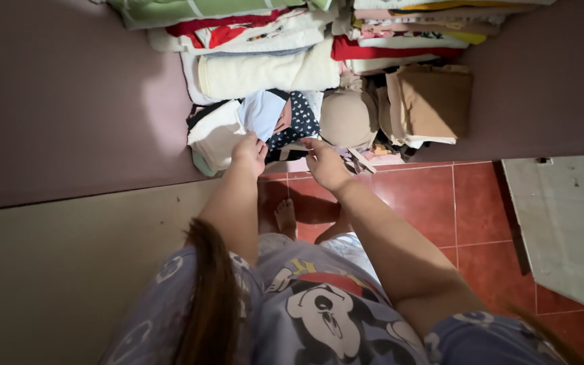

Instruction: Folding and stacking various pieces of laundry, including towels and clothes, inside a closet.

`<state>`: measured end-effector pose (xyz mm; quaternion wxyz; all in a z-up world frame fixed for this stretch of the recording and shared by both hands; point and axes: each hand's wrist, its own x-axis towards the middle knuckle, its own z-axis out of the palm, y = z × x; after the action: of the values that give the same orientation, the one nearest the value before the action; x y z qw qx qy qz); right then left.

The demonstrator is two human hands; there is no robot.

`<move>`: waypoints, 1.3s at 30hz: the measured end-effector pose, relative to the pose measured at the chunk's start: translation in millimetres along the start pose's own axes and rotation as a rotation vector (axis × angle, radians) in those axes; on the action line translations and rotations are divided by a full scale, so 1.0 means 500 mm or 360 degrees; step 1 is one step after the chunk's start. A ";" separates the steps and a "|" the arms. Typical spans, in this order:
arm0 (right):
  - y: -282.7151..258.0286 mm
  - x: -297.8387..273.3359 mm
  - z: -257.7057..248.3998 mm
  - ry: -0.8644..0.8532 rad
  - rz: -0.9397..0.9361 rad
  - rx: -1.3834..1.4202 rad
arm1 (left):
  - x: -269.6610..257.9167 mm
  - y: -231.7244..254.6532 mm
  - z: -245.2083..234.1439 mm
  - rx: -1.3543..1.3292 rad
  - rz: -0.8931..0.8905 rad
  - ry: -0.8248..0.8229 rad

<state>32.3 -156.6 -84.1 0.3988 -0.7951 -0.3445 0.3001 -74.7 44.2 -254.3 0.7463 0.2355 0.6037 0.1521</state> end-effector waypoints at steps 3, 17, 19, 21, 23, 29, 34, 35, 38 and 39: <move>-0.028 0.001 -0.009 -0.0046 0.0243 0.0210 | 0.025 0.003 0.012 -0.0357 -0.0249 -0.0206; -0.004 -0.026 -0.047 0.0074 0.0311 0.0559 | -0.002 0.085 0.075 -0.0432 -0.0681 0.0337; -0.011 -0.031 -0.057 0.0074 0.0346 0.0564 | 0.008 0.085 0.081 -0.0410 -0.0646 0.0262; -0.010 -0.032 -0.060 0.0063 0.0371 0.0570 | 0.030 0.080 0.080 -0.0399 -0.0602 0.0192; -0.001 -0.030 -0.060 0.0082 0.0345 0.0599 | 0.064 0.068 0.077 -0.0521 -0.0481 0.0083; 0.005 -0.015 -0.067 0.0143 0.0247 0.0695 | -0.162 0.146 0.122 -0.0572 0.0232 -0.0121; -0.108 -0.006 -0.122 0.0176 0.0411 0.0973 | -0.305 0.198 0.101 -0.0259 0.0478 -0.0632; -0.143 -0.007 -0.142 0.0227 0.0401 0.1022 | -0.317 0.204 0.094 -0.0260 0.0537 -0.0917; -0.198 -0.011 -0.183 0.0143 0.0652 0.1608 | -0.375 0.249 0.109 -0.0161 0.0308 -0.1196; -0.202 -0.016 -0.192 0.0152 0.0644 0.1607 | -0.392 0.257 0.119 -0.0159 0.0310 -0.1207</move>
<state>68.5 -159.2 50.4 0.6805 -0.5679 0.0209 0.4625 -53.6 42.2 -13.7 0.9090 0.2946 0.2517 0.1536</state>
